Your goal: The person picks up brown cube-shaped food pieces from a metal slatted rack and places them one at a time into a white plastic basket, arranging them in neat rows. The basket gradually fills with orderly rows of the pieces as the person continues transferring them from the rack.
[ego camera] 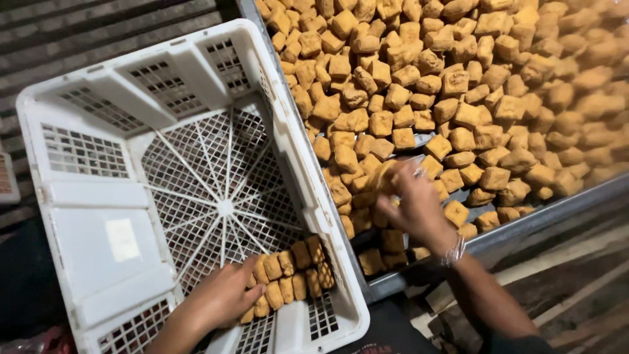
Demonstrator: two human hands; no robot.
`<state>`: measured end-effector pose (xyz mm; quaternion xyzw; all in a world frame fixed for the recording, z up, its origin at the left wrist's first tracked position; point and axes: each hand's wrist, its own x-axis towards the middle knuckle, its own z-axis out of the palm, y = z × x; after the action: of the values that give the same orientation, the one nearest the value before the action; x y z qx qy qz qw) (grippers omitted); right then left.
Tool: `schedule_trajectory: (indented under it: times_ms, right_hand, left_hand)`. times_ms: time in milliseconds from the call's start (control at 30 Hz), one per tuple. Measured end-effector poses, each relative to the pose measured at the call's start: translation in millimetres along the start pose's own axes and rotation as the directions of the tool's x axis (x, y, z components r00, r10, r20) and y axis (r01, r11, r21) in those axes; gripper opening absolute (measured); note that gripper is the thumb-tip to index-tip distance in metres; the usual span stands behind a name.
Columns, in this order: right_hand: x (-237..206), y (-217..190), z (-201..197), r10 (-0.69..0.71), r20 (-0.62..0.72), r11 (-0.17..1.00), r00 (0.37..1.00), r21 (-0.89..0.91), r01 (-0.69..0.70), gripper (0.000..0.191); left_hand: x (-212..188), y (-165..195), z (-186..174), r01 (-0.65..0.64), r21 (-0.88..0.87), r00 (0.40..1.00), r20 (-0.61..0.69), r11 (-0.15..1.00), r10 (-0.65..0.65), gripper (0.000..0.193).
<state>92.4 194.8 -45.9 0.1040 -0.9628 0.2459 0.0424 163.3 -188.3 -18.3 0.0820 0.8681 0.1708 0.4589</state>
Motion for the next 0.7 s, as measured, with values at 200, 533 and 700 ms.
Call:
schedule_trajectory:
  times_ms: [200,533,700]
  right_hand:
    - [49.6,28.1,-13.9,-0.051,0.183,0.981,0.982,-0.174,0.083,0.062]
    - [60.0,98.5,-23.7,0.021,-0.257,0.982,0.966,-0.178,-0.069,0.05]
    - [57.2,110.0,-5.5,-0.009,-0.11,0.988,0.994,-0.154,-0.008,0.068]
  left_hand:
    - [-4.8,0.1,-0.1,-0.105,-0.023,0.988,-0.119,0.994,0.102,0.056]
    - [-10.1,9.7,-12.2,-0.067,-0.031,0.998,0.001,0.997,0.067,0.062]
    - [-10.2,10.7,-11.4,-0.016,-0.015,0.999,0.04,1.0,0.016,0.067]
